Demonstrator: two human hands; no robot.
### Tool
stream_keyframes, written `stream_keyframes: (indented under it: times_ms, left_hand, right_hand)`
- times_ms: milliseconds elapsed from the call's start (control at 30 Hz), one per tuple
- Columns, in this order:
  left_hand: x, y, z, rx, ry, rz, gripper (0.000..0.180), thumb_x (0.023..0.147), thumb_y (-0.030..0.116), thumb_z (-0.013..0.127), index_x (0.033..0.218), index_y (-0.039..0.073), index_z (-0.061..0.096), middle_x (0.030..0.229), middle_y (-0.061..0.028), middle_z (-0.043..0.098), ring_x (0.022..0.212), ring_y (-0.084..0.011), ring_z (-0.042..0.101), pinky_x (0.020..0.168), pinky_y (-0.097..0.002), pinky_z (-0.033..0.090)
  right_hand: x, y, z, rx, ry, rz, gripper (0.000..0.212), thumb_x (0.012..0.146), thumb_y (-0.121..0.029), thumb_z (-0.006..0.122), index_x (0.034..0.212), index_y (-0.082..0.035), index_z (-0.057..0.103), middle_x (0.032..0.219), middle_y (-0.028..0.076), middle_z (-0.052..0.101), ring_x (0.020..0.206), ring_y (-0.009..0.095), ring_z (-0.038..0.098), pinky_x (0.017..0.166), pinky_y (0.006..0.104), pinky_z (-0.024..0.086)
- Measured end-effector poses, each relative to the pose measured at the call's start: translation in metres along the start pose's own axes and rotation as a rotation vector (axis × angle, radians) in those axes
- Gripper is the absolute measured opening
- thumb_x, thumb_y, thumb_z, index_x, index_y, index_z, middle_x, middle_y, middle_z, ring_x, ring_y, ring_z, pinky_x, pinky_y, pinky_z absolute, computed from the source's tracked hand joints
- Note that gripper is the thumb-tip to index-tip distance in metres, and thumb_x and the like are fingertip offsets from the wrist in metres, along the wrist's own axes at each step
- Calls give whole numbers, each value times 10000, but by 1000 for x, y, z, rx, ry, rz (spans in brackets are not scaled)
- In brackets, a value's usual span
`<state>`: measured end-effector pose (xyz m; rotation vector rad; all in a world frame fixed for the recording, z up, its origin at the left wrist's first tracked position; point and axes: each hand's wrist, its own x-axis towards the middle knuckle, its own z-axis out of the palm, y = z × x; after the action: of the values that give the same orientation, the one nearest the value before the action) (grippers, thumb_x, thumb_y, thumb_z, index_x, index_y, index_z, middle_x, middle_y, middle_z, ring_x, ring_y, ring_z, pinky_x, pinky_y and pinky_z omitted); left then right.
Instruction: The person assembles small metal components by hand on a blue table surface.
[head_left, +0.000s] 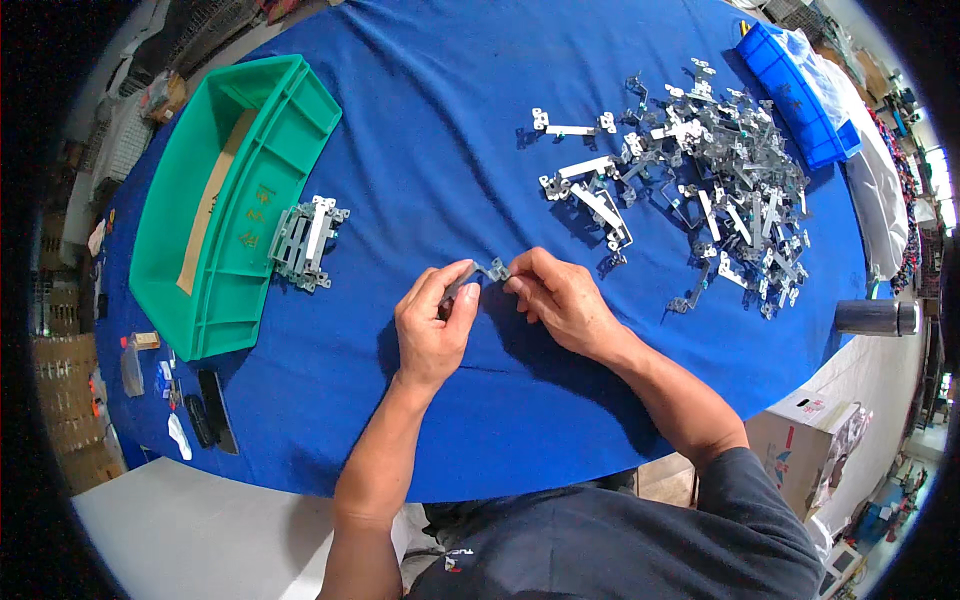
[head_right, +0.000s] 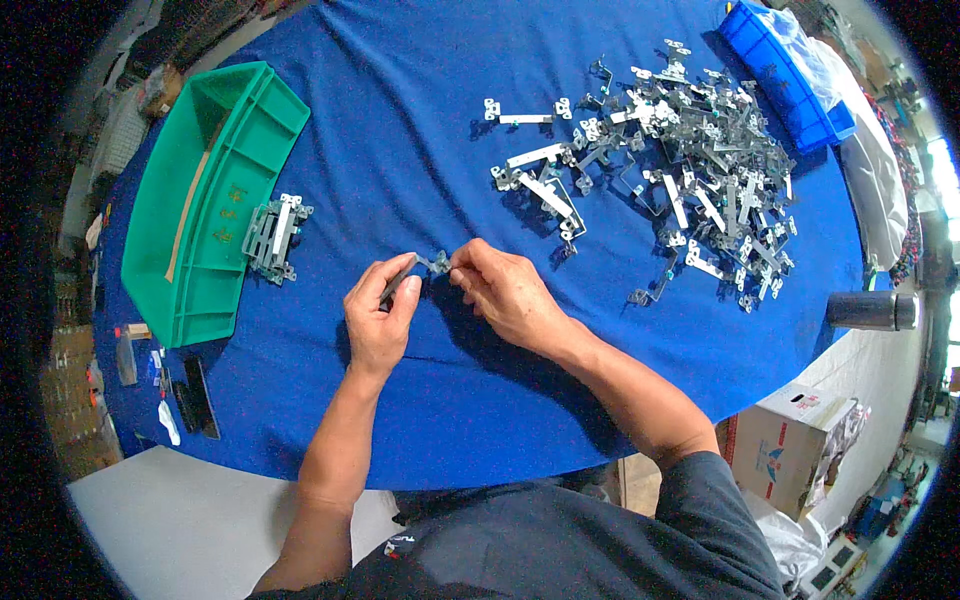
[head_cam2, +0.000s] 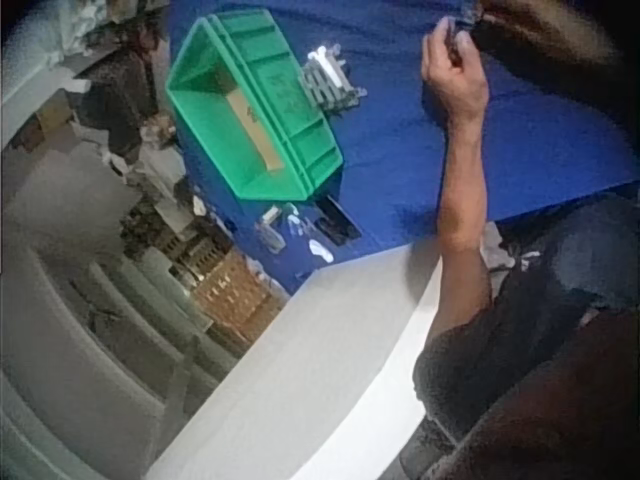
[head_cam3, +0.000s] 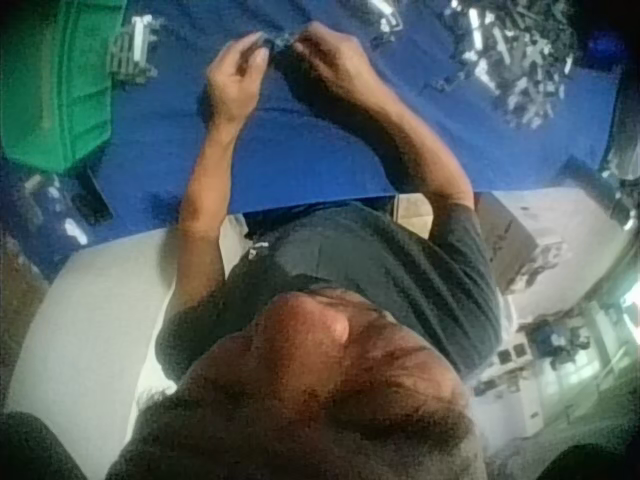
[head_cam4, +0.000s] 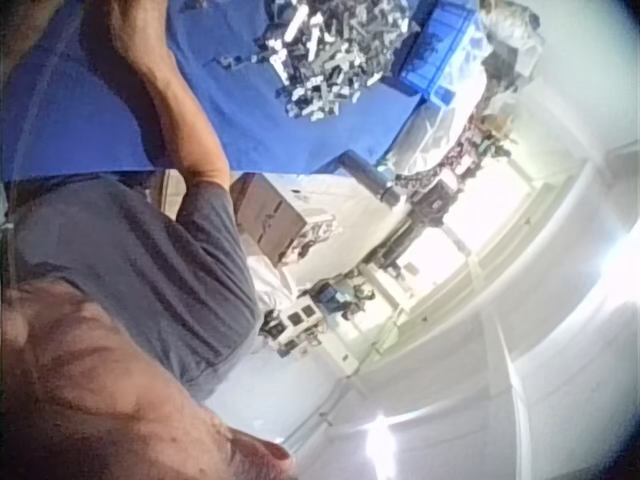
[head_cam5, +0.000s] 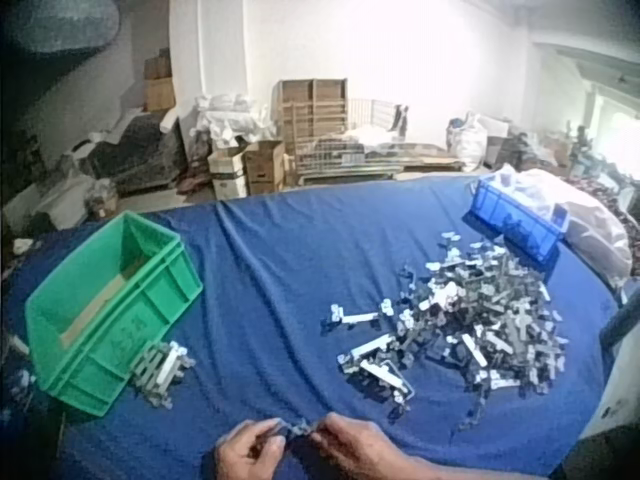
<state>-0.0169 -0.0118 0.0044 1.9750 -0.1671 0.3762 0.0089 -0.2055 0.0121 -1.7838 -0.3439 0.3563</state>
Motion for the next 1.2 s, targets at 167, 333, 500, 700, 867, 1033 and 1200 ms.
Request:
stream_keyframes:
  times_ms: [167,333,500,700,867,1033,1200]
  left_hand:
    - [-2,5,2,24,-41,-9,199,871,42,692,1065,-4,698,784,-57,620,582,-103,529,511,-269,412]
    - [-2,5,1,27,-64,26,210,862,33,698,1069,-6,698,776,-54,616,577,-102,528,508,-269,411]
    - [0,4,0,21,-85,22,228,863,32,701,1088,-9,698,775,-54,617,579,-101,529,514,-264,419]
    - [-2,1,-2,1,-30,17,237,892,58,702,1118,-14,692,836,-69,648,616,-107,543,542,-256,431]
    - [-3,-1,-1,-17,32,-1,242,926,100,691,1131,-27,675,875,-87,658,700,-135,589,611,-266,468]
    - [-2,-1,-1,-49,-6,-52,241,926,110,694,1120,-30,676,880,-94,661,714,-151,604,635,-275,483]
    - [-2,-1,-3,-49,-20,-53,239,923,107,695,1116,-32,676,896,-103,671,734,-158,628,636,-270,487]
  right_hand:
    - [-1,-3,-4,114,13,-42,149,980,-119,605,1068,1,596,835,89,650,675,162,641,588,323,511]
    - [1,0,-2,13,21,-88,119,969,-114,623,1016,-6,639,847,88,627,726,160,625,629,317,499]
    - [3,7,-1,-120,157,-347,108,977,-123,622,1000,-20,643,844,68,598,739,112,564,616,279,456]
    - [-1,3,-2,219,90,82,151,988,-161,621,1023,-15,634,735,-4,562,669,49,482,572,257,412]
    - [-2,4,-1,71,51,36,160,973,-152,629,1001,2,659,696,39,580,625,80,499,547,287,420]
    - [-1,0,-3,12,47,20,158,958,-142,638,1002,9,650,725,83,610,641,118,543,570,316,448]
    - [0,-4,-4,-37,39,-38,160,954,-144,638,990,12,644,765,118,631,654,159,583,587,336,465]
